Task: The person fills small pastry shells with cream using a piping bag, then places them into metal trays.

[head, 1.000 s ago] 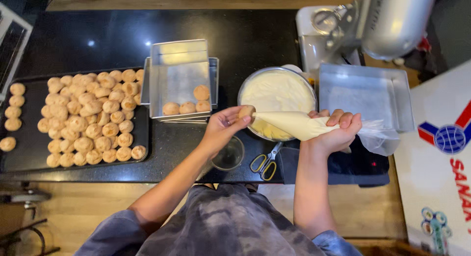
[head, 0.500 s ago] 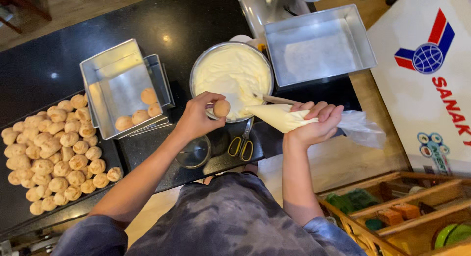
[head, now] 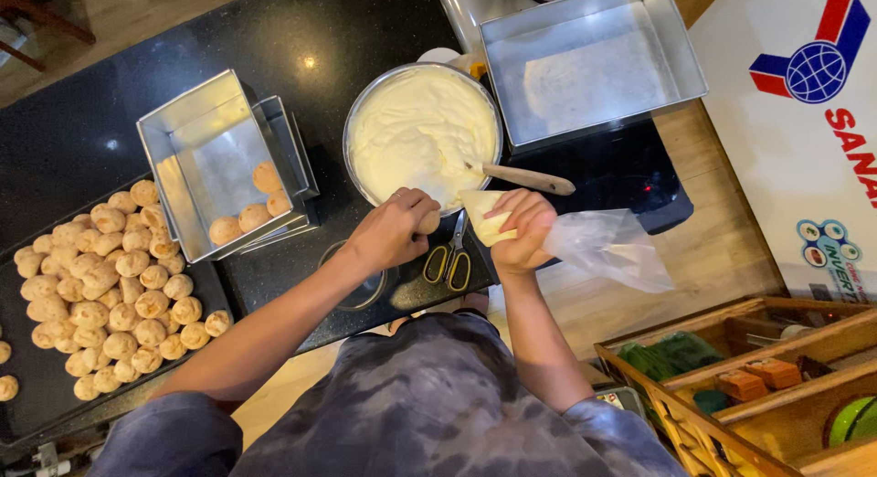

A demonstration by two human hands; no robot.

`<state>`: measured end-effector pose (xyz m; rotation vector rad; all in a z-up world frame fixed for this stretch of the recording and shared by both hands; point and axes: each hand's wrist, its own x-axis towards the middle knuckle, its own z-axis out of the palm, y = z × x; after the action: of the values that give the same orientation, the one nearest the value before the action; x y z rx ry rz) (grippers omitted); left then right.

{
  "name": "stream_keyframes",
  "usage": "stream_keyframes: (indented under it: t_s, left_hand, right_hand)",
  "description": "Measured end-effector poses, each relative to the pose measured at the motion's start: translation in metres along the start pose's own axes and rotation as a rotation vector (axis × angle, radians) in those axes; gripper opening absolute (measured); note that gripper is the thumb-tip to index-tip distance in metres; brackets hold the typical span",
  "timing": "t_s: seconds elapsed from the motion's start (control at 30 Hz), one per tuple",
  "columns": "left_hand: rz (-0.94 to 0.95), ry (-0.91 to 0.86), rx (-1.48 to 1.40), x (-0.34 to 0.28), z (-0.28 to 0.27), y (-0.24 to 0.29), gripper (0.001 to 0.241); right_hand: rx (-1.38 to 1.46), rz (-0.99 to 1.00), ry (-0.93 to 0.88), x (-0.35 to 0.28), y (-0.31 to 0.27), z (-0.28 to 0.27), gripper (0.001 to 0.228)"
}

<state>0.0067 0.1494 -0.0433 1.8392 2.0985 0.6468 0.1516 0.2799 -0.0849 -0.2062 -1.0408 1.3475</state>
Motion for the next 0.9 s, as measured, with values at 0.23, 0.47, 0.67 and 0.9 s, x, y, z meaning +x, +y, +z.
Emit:
stream_keyframes:
  t_s: [0.23, 0.47, 0.67, 0.9]
  left_hand:
    - [-0.391, 0.219, -0.645, -0.021, -0.010, -0.012, 0.050]
    - [-0.664, 0.399, -1.568, -0.034, -0.025, -0.035, 0.036]
    - [-0.674, 0.464, -1.739, -0.032, -0.024, -0.023, 0.034]
    - [-0.624, 0.548, -1.891, -0.026, -0.007, -0.011, 0.033]
  right_hand:
    - [-0.089, -0.025, -0.468, -0.019, 0.004, -0.007, 0.060]
    - [0.008, 0.040, -0.331, -0.017, -0.018, -0.007, 0.058]
    - [0.324, 0.232, 0.242, 0.034, -0.045, 0.017, 0.052]
    - [0.561, 0.445, 0.493, 0.061, -0.038, 0.032, 0.052]
